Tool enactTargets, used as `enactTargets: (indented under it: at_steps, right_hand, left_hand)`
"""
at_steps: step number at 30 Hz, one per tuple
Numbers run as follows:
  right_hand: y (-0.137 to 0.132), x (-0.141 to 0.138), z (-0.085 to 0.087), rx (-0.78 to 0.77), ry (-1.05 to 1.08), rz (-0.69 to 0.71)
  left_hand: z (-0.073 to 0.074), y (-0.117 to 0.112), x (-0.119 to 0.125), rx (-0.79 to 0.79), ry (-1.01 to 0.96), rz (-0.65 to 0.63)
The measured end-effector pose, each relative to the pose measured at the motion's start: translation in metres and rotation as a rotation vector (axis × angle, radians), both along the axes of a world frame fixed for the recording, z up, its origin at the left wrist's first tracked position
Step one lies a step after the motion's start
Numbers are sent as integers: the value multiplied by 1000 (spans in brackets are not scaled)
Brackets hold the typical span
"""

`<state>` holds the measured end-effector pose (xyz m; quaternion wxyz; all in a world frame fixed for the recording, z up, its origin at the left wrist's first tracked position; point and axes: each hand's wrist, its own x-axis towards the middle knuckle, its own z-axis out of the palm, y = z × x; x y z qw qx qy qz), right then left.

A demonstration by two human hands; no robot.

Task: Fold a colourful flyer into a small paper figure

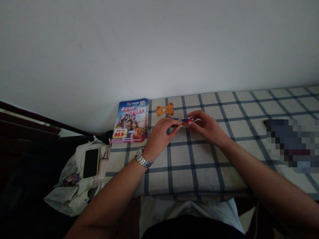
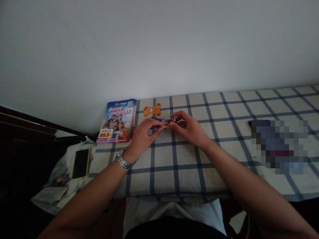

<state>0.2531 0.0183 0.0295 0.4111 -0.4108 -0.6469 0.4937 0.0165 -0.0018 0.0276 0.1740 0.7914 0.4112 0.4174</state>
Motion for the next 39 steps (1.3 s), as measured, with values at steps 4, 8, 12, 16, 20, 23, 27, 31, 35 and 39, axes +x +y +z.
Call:
enactTargets:
  at_steps: [4,8,12,16,20,23,27,31,35,39]
  right_hand:
    - [1,3,-4,94,-158,-25]
    - [1,2,-4,146,-182,-67]
    - [1,0,-5,169,-156,-69]
    - [-1,-1,-6,179,-154,-35]
    - [-3,-3,-5,215,-170,19]
    - [-5,-4,-3,224,-172,45]
    - [-8,-4,2,183,-147,83]
    - [-7,-4,5,97,-67,92]
    - [-3,-5,5,18,-12,81]
    - [-1,-6,4,-78,24,51]
  left_hand:
    - [3,-1,1,20,-24,-6]
    - [-2,1,0,-5,-188,119]
    - [-11,7,-4,-175,-427,259]
    - [-15,12,-5,-303,-468,191]
    - [-12,11,-1,-354,-431,92]
    - [-9,9,-1,-344,-400,80]
    - [-7,9,-3,-304,-344,66]
    - [-9,9,-3,-275,-334,31]
    - [-12,8,-1,-275,-360,-19]
    - [-13,8,2,-305,-381,-84]
